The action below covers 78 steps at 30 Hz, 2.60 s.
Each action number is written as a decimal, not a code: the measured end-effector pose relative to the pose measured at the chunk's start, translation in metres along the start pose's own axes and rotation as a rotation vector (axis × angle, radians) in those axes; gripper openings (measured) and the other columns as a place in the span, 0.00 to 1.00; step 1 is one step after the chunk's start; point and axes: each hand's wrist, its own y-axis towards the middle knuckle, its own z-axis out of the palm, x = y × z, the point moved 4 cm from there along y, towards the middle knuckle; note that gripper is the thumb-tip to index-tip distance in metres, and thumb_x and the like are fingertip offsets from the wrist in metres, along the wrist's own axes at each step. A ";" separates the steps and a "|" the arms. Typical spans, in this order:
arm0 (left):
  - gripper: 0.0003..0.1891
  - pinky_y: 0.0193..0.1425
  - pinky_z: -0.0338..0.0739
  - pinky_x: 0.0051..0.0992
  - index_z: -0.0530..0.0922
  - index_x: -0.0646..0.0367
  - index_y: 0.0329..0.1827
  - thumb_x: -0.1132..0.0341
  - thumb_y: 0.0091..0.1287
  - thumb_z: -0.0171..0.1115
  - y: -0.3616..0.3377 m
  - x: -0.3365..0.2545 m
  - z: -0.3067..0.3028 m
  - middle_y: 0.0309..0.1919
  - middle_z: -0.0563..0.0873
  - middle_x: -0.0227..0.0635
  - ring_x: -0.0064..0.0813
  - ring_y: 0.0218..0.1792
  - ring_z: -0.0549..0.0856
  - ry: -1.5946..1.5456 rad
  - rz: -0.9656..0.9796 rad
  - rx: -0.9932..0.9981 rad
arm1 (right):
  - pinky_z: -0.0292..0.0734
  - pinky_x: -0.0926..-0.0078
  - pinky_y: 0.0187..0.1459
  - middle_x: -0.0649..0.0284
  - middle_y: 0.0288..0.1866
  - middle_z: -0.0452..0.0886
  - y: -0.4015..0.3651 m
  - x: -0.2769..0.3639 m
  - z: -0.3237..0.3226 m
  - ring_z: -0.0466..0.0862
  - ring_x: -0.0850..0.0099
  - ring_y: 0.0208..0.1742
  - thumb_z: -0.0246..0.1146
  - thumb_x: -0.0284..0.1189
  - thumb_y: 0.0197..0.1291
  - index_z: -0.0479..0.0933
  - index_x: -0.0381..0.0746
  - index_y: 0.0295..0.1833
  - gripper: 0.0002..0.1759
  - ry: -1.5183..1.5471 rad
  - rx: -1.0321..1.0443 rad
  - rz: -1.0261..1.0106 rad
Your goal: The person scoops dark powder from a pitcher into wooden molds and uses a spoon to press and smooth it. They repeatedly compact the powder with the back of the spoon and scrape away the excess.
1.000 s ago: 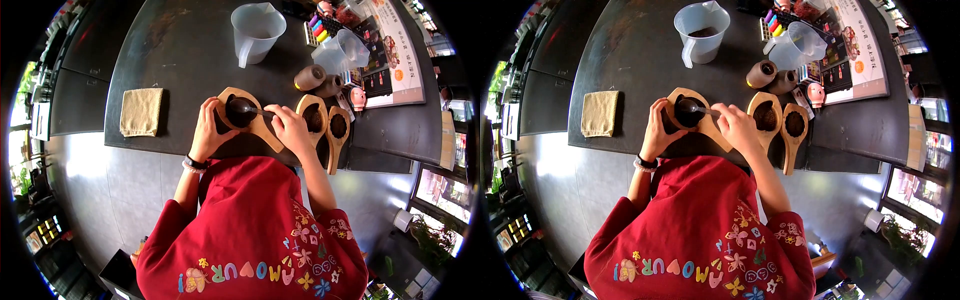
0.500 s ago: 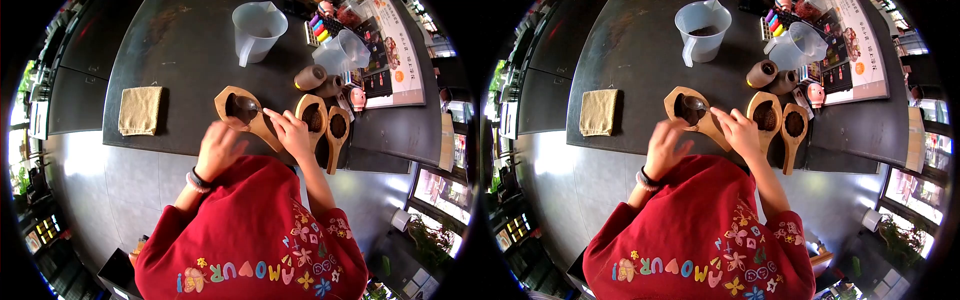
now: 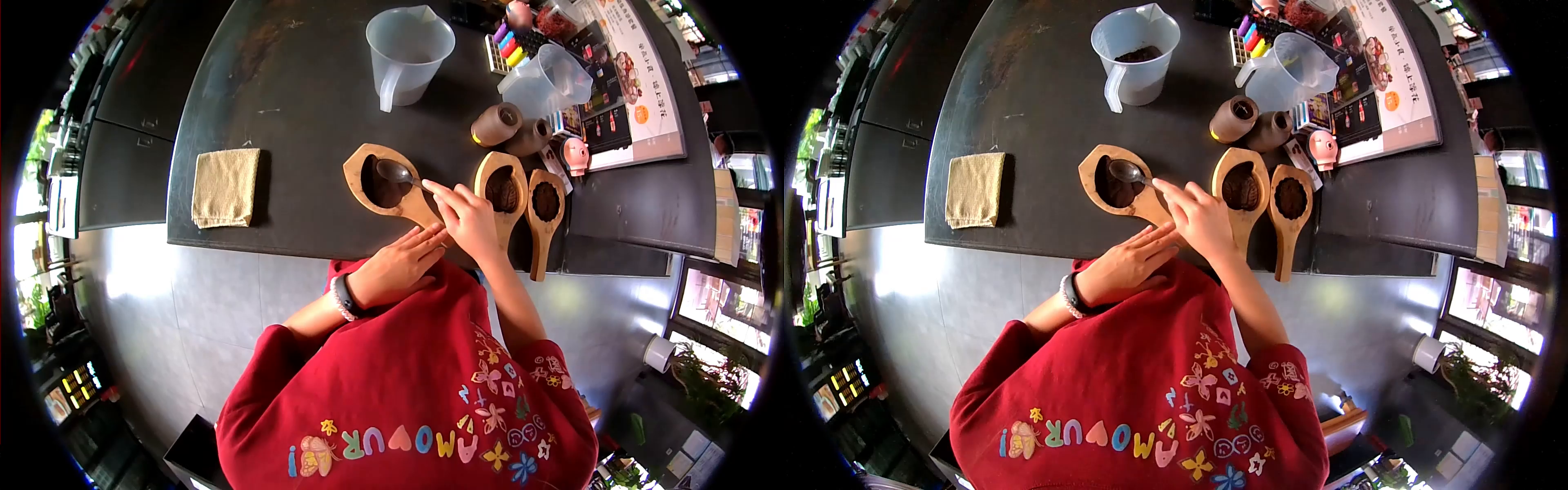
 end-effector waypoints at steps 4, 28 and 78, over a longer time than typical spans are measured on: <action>0.29 0.84 0.62 0.43 0.75 0.65 0.69 0.58 0.70 0.66 -0.001 -0.001 0.003 0.72 0.75 0.50 0.44 0.79 0.67 -0.003 -0.005 -0.007 | 0.79 0.68 0.26 0.63 0.27 0.74 -0.003 0.007 0.001 0.81 0.64 0.22 0.66 0.24 0.63 0.84 0.53 0.63 0.24 0.013 0.008 -0.016; 0.24 0.83 0.63 0.41 0.76 0.63 0.63 0.59 0.68 0.68 0.000 0.007 0.006 0.67 0.79 0.43 0.43 0.76 0.71 -0.076 -0.011 -0.023 | 0.78 0.68 0.25 0.62 0.29 0.76 -0.001 0.008 0.008 0.81 0.66 0.22 0.65 0.23 0.65 0.85 0.49 0.63 0.21 0.097 0.036 -0.015; 0.24 0.79 0.68 0.39 0.77 0.63 0.64 0.61 0.67 0.68 -0.002 0.009 0.004 0.63 0.81 0.43 0.44 0.73 0.74 -0.178 -0.077 -0.029 | 0.79 0.68 0.25 0.62 0.27 0.74 0.004 0.019 0.020 0.80 0.64 0.21 0.68 0.24 0.63 0.85 0.47 0.61 0.20 -0.010 -0.067 -0.085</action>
